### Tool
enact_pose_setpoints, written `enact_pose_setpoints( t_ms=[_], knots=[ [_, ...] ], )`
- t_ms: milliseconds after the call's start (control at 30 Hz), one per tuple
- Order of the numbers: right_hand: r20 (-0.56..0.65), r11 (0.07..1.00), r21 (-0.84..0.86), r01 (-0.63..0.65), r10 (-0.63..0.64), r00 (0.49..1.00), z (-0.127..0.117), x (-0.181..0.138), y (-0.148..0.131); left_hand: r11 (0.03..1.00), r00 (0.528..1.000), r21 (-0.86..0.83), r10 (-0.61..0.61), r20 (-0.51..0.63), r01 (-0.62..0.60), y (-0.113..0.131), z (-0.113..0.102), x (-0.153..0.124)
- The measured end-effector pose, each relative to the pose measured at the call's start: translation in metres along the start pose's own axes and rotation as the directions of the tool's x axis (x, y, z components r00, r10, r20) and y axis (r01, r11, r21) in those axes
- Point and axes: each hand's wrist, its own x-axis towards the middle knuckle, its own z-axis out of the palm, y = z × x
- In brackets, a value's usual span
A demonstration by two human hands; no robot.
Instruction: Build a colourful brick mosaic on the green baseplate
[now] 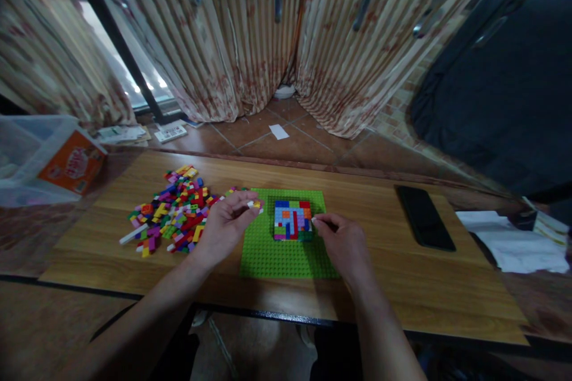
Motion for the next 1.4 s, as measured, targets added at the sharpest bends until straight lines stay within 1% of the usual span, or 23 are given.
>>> enact_pose_setpoints(
  t_ms=[167,333,533,767,933,1033,1133,1400],
  knots=[
    [0.012,0.998,0.038,-0.046,0.046,0.999,0.002,0.003,0.0,1.0,1.0,0.006,-0.005,0.001,0.005,-0.001,-0.001,-0.001],
    [0.045,0.998,0.026,-0.058,0.057,0.997,0.001,0.002,0.0,1.0,1.0,0.008,0.005,0.014,-0.005,0.001,-0.001,-0.003],
    [0.036,0.997,0.023,-0.077,0.077,0.996,0.003,0.005,0.001,0.999,0.999,0.045,0.03,0.022,-0.031,0.0,-0.002,-0.004],
    [0.035,0.972,0.18,-0.152,0.148,0.988,0.007,0.008,-0.002,0.998,0.999,0.047,0.046,0.029,-0.047,-0.004,-0.002,-0.003],
    [0.088,0.974,0.149,-0.171,0.16,0.983,0.003,0.01,-0.003,0.998,0.999,0.046,0.04,0.034,-0.041,-0.002,-0.002,-0.004],
    [0.11,0.973,0.152,-0.173,0.157,0.981,0.001,0.011,-0.002,0.997,0.999,0.062,0.043,0.033,-0.045,-0.001,-0.002,-0.004],
    [0.102,0.969,0.176,-0.175,0.159,0.982,0.001,0.013,0.001,0.998,0.999,0.05,0.041,0.027,-0.042,0.0,-0.002,-0.004],
    [0.092,0.991,0.086,-0.101,0.093,0.991,0.007,0.012,0.001,0.999,0.999,0.035,0.017,0.036,-0.019,0.001,-0.002,-0.004]
  ],
)
